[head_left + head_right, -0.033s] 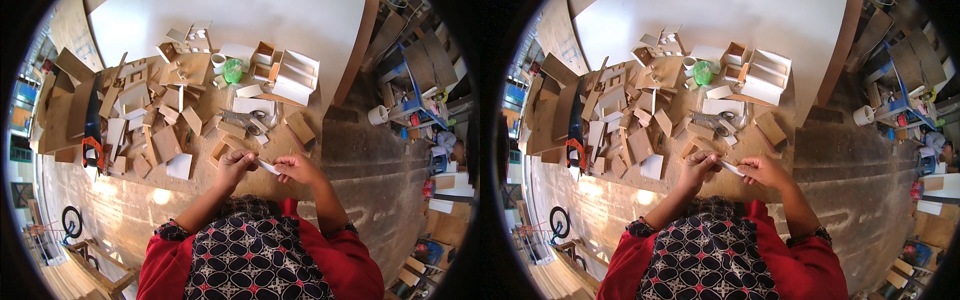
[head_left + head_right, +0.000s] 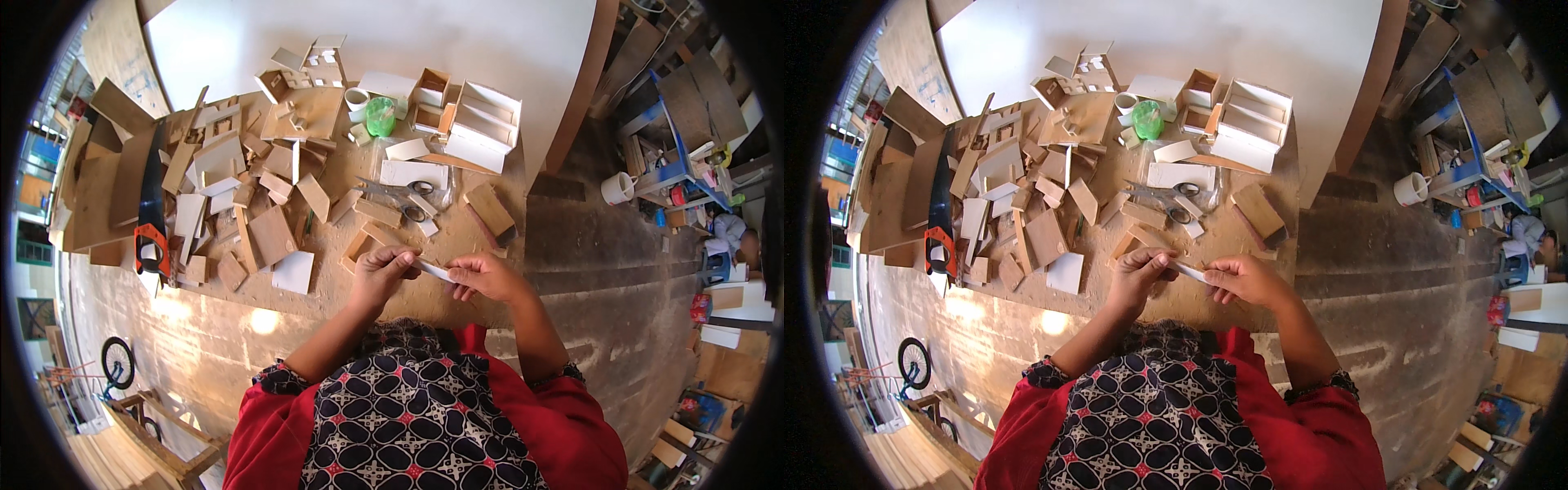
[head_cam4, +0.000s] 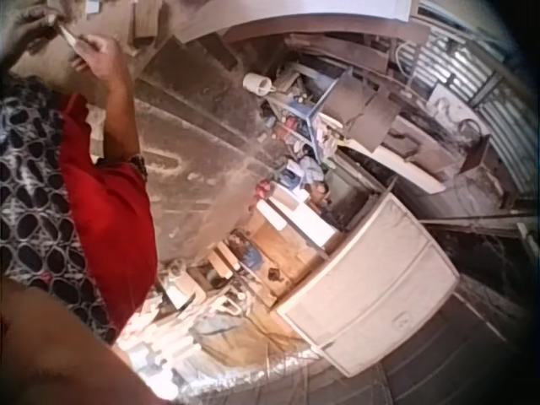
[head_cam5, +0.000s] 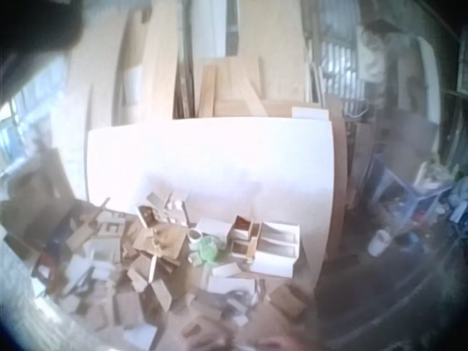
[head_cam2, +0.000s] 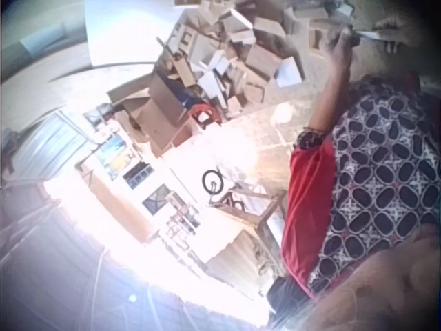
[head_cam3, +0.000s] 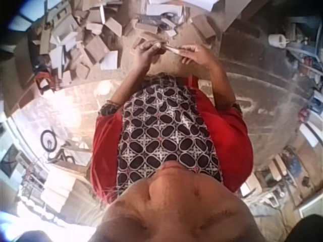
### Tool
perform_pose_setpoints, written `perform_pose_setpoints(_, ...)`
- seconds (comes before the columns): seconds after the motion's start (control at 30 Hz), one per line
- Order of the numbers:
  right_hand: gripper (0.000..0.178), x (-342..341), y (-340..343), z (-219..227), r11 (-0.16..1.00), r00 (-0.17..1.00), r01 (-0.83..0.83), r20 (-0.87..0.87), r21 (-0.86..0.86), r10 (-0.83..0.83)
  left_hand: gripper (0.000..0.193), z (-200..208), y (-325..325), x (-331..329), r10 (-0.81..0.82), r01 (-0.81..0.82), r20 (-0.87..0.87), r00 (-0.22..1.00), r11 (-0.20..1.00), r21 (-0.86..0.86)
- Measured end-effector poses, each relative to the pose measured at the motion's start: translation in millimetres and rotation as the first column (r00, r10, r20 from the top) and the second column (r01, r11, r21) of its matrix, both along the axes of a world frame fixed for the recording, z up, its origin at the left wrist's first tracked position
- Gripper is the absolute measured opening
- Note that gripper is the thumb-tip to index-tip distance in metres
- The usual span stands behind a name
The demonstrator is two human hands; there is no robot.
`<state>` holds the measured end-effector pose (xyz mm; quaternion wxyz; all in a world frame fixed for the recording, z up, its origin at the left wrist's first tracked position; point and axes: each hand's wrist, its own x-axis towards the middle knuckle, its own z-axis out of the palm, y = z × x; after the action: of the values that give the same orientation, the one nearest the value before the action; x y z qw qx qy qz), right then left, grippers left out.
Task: The person assembles pieces of a wooden house model by applying glue to the edges of small wooden strips and joining them together on a workbench.
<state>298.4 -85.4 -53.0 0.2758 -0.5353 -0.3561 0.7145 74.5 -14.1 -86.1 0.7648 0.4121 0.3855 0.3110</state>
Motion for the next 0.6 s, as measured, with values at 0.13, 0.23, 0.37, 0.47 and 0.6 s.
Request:
perform_pose_setpoints(0.13, 0.025, -3, 2, -7, 0.993, 0.997, 0.071, -0.031, 0.096, -0.069, 0.017, 11, 1, -11, -0.047, 0.044, 0.035, 0.998, 0.995, 0.09)
perform_pose_setpoints(0.23, 0.025, -9, 10, -8, 0.95, 0.989, 0.011, 0.138, 0.311, -0.057, 0.022, 21, 5, -23, -0.135, 0.139, -0.038, 0.99, 0.976, 0.166)
perform_pose_setpoints(0.37, 0.022, -24, 34, 12, 0.784, 0.908, -0.272, 0.418, 0.558, 0.018, 0.024, 42, 11, -37, -0.196, 0.377, -0.398, 0.896, 0.811, 0.449)
perform_pose_setpoints(0.47, 0.025, -41, 60, 30, 0.663, 0.822, -0.469, 0.563, 0.584, 0.086, 0.025, 46, 15, -51, -0.115, 0.512, -0.611, 0.783, 0.678, 0.528)
perform_pose_setpoints(0.6, 0.042, -39, 105, 34, 0.708, 0.869, -0.308, 0.492, 0.635, -0.063, 0.023, 27, 13, -70, 0.182, 0.202, -0.552, 0.814, 0.802, 0.562)
